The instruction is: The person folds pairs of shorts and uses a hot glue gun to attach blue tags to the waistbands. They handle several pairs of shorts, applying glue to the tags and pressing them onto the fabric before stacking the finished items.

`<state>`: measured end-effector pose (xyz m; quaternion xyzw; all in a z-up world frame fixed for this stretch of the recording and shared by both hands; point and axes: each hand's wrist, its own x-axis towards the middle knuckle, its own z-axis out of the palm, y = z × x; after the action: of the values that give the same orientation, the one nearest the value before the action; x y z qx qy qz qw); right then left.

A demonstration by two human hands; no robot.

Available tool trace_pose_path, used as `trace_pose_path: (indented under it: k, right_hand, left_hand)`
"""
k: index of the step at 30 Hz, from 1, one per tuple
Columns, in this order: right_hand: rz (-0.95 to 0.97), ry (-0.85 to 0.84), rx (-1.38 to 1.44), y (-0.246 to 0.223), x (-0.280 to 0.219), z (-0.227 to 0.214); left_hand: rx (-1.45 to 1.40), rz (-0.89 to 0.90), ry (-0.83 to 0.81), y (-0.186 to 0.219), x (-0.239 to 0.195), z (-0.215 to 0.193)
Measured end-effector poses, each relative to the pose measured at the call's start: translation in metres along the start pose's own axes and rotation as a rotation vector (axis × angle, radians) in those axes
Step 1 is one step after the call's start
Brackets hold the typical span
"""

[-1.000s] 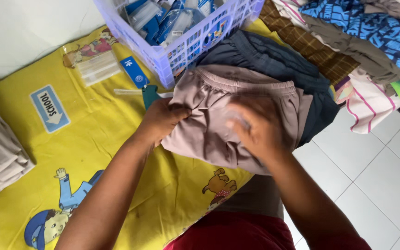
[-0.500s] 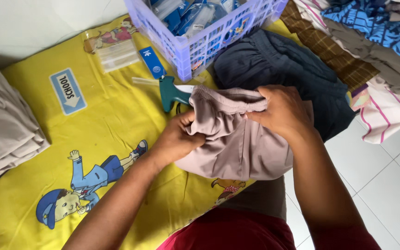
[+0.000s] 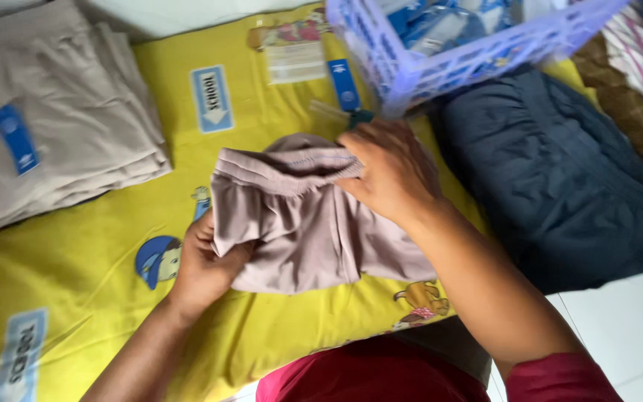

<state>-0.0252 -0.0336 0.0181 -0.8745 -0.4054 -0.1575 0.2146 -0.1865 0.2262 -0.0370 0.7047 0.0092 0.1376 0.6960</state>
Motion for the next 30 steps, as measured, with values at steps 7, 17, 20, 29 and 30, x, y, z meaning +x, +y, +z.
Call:
trace_pose_path:
  k: [7, 17, 20, 29, 30]
  right_hand:
    - [-0.152, -0.051, 0.015, -0.022, 0.08, 0.085]
    - [-0.187, 0.025, -0.002, -0.025, 0.113, 0.13]
    - [-0.183, 0.072, -0.066, -0.039, 0.111, 0.112]
    - [0.154, -0.187, 0.264, -0.045, 0.072, 0.123]
    - [0.189, -0.237, 0.273, -0.042, 0.067, 0.128]
  left_hand:
    - [0.105, -0.012, 0.241, -0.035, 0.009, -0.076]
    - [1.199, -0.331, 0.359, 0.001, 0.047, -0.099]
    - [1.501, -0.038, 0.423, 0.015, 0.052, -0.074]
    - [1.176, -0.26, 0.065, 0.002, 0.085, -0.001]
    - [1.192, -0.323, 0.038, -0.001, 0.087, 0.003]
